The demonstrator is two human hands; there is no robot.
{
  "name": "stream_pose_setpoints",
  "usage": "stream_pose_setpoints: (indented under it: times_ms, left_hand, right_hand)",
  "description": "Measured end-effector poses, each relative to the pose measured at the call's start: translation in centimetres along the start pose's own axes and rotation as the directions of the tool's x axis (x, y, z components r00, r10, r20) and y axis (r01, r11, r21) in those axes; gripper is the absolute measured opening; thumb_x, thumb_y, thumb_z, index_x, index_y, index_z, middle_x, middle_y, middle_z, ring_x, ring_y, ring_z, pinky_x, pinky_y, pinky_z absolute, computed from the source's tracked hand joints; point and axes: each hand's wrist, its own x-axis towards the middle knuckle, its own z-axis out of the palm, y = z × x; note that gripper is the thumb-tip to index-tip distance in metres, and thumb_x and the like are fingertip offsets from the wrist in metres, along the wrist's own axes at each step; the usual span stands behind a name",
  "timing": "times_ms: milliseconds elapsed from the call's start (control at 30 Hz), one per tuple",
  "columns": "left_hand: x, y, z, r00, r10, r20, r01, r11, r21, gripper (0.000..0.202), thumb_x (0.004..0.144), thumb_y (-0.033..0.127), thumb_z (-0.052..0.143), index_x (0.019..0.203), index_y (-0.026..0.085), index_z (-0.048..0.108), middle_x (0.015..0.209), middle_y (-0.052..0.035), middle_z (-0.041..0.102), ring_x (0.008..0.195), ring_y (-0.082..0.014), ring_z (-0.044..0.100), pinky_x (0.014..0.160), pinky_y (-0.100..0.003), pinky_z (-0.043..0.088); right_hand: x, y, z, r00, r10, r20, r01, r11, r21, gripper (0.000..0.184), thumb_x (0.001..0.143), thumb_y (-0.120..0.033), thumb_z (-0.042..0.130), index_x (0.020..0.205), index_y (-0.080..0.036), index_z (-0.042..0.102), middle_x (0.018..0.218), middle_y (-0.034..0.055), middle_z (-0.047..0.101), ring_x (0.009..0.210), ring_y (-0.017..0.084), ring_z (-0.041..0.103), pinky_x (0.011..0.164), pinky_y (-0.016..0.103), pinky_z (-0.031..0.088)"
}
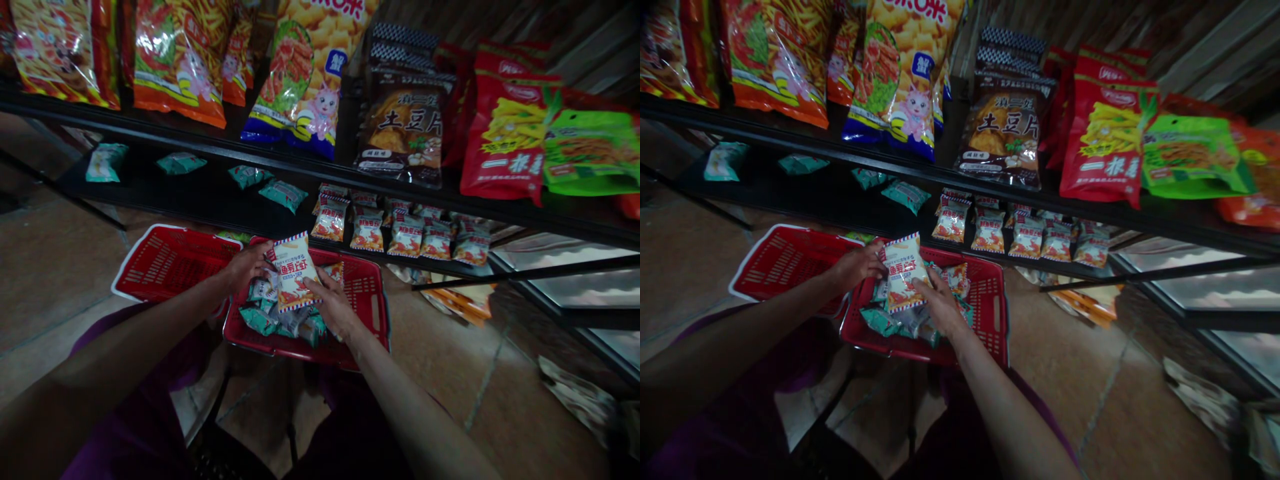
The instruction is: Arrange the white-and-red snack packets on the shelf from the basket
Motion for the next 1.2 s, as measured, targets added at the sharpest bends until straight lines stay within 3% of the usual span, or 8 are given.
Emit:
stream_pose_setpoints:
  times_ms: [133,300,433,533,767,933,1100,1200]
  left_hand:
    - [-0.7,0.2,0.2,1.0,0.023,-0.021,-0.022,0.999,0.034,0.014,0.083,0.027,0.06,0.091,0.015,0.057,0.063,-0.0013,0.063,0.057,-0.012,0.062,0.055,-0.021,0.047]
    - [-0.5,0.3,0.2,0.997,0.047,-0.067,-0.043,0.997,0.06,0.012,0.085,0.028,0.058,0.083,0.017,0.057,0.061,-0.0005,0.062,0.055,-0.0108,0.06,0.057,-0.021,0.047]
    - [-0.1,0.2,0.1,0.987,0.066,-0.147,-0.062,0.998,0.03,0.013,0.086,0.029,0.056,0.08,0.018,0.056,0.057,0.0006,0.06,0.055,-0.0111,0.06,0.059,-0.021,0.049]
    - [0.0,0.1,0.0,0.984,0.074,-0.16,-0.071,0.997,0.025,0.01,0.086,0.027,0.057,0.082,0.017,0.057,0.059,0.0001,0.062,0.057,-0.0113,0.062,0.061,-0.021,0.05]
    - [0.3,-0.2,-0.1,0.978,0.078,-0.194,-0.083,0.996,-0.015,0.011,0.088,0.026,0.055,0.083,0.016,0.055,0.059,-0.0009,0.063,0.056,-0.0117,0.061,0.063,-0.023,0.05]
    - [0.3,-0.1,0.0,0.974,0.068,-0.215,-0.073,0.997,-0.019,0.01,0.087,0.024,0.055,0.08,0.016,0.054,0.058,-0.0004,0.062,0.055,-0.0113,0.061,0.061,-0.023,0.049]
    - [0.4,-0.2,-0.1,0.958,0.198,-0.206,-0.192,0.98,0.046,0.024,0.086,0.024,0.055,0.064,0.016,0.052,0.048,0.0022,0.052,0.043,-0.0063,0.045,0.046,-0.018,0.035]
    - [0.6,-0.4,-0.2,0.946,0.262,-0.192,-0.258,0.965,0.043,0.027,0.085,0.026,0.057,0.06,0.017,0.05,0.047,0.0036,0.049,0.041,-0.0054,0.038,0.044,-0.019,0.03]
  right_hand:
    - [0.0,0.0,-0.1,0.999,0.042,-0.006,-0.041,0.998,0.057,0.045,0.064,-0.035,0.079,0.105,-0.023,0.064,0.093,0.0021,0.074,0.079,0.021,0.07,0.071,0.033,0.055]
    - [0.2,0.0,-0.2,0.997,0.08,-0.011,-0.078,0.994,0.077,0.051,0.069,-0.034,0.078,0.115,-0.025,0.06,0.098,0.003,0.074,0.083,0.019,0.07,0.067,0.032,0.058]
    - [0.6,0.1,-0.2,0.994,0.07,-0.082,-0.058,0.989,0.136,0.046,0.066,-0.032,0.081,0.106,-0.023,0.062,0.099,0.003,0.073,0.082,0.017,0.07,0.065,0.028,0.059]
    - [0.8,0.4,-0.5,0.993,0.074,-0.093,-0.06,0.988,0.145,0.042,0.065,-0.03,0.082,0.102,-0.022,0.064,0.1,0.0025,0.073,0.086,0.016,0.069,0.069,0.027,0.059]
    - [1.0,1.1,-1.0,0.993,0.065,-0.098,-0.057,0.995,0.088,0.055,0.061,-0.027,0.084,0.111,-0.028,0.062,0.097,-0.0021,0.073,0.085,0.013,0.069,0.076,0.027,0.057]
    - [0.9,1.0,-0.5,0.994,0.066,-0.086,-0.053,0.989,0.139,0.06,0.056,-0.022,0.085,0.111,-0.029,0.062,0.09,-0.0028,0.074,0.083,0.014,0.07,0.08,0.028,0.057]
    - [0.5,0.6,0.0,0.997,0.05,-0.057,-0.043,0.993,0.113,0.066,0.055,-0.022,0.086,0.115,-0.03,0.059,0.08,-0.0044,0.074,0.078,0.014,0.07,0.077,0.027,0.058]
    - [0.4,0.6,0.2,0.998,0.041,-0.036,-0.038,0.996,0.079,0.065,0.055,-0.024,0.085,0.115,-0.029,0.059,0.079,-0.0033,0.074,0.078,0.016,0.071,0.074,0.028,0.059]
